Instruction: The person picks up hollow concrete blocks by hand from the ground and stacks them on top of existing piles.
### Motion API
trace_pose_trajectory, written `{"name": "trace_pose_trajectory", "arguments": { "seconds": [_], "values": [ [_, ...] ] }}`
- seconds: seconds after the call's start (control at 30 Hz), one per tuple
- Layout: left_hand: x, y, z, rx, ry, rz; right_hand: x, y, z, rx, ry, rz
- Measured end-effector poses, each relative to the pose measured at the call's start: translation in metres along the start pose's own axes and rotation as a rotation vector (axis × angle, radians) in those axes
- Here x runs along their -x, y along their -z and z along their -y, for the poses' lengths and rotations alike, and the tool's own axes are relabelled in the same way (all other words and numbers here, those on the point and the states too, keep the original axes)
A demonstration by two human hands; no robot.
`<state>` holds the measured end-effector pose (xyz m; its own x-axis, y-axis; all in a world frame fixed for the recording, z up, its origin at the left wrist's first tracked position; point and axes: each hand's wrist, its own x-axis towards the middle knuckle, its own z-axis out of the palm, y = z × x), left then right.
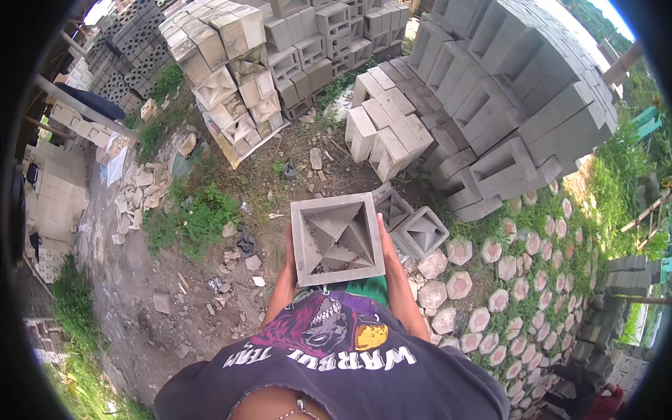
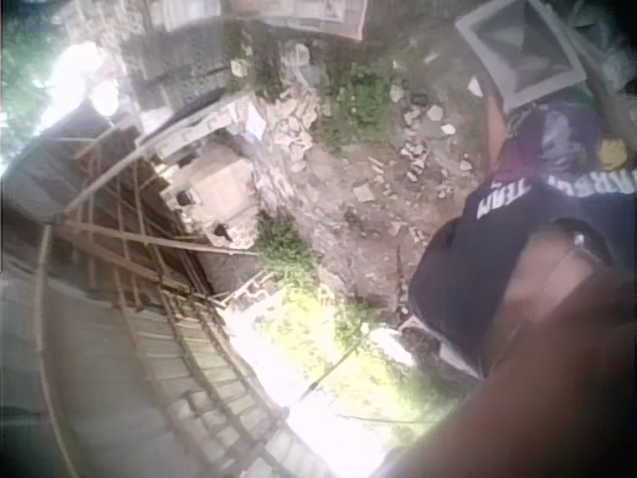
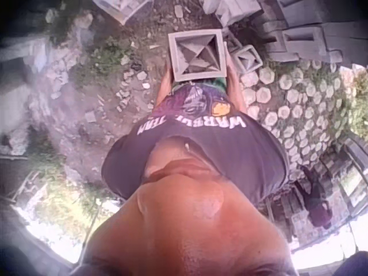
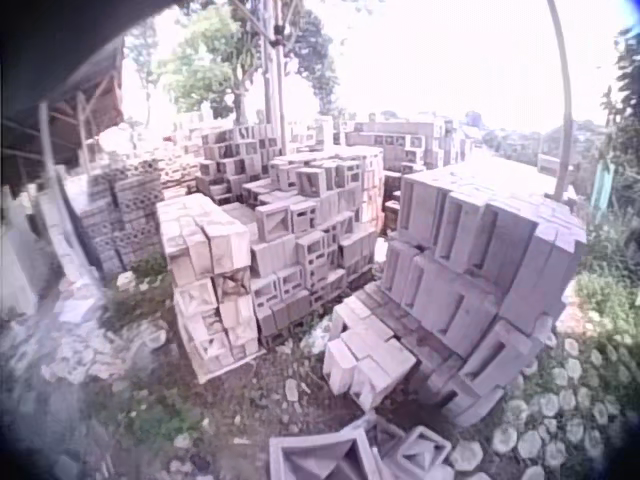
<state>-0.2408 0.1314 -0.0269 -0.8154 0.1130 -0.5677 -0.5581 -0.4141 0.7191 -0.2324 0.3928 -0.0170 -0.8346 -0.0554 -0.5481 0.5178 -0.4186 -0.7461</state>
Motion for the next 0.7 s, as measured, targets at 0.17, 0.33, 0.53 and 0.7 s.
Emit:
{"name": "trace_pose_trajectory", "arguments": {
  "seconds": [0.17, 0.33, 0.53, 0.7],
  "values": [
    [-0.046, -0.066, -0.063, -0.111, 0.086, 0.194, -0.036, 0.014, 0.015, -0.035, 0.11, -0.205],
    [-0.102, -0.104, -0.087, -0.18, 0.055, 0.315, -0.073, 0.03, 0.024, -0.318, 0.132, -0.13],
    [-0.166, -0.129, -0.091, -0.373, 0.218, 0.404, -0.078, 0.033, -0.003, -0.519, 0.138, -0.348],
    [-0.227, -0.145, -0.077, -0.612, 0.371, 0.418, -0.078, 0.021, -0.013, -0.742, 0.131, -0.49]
  ]
}}
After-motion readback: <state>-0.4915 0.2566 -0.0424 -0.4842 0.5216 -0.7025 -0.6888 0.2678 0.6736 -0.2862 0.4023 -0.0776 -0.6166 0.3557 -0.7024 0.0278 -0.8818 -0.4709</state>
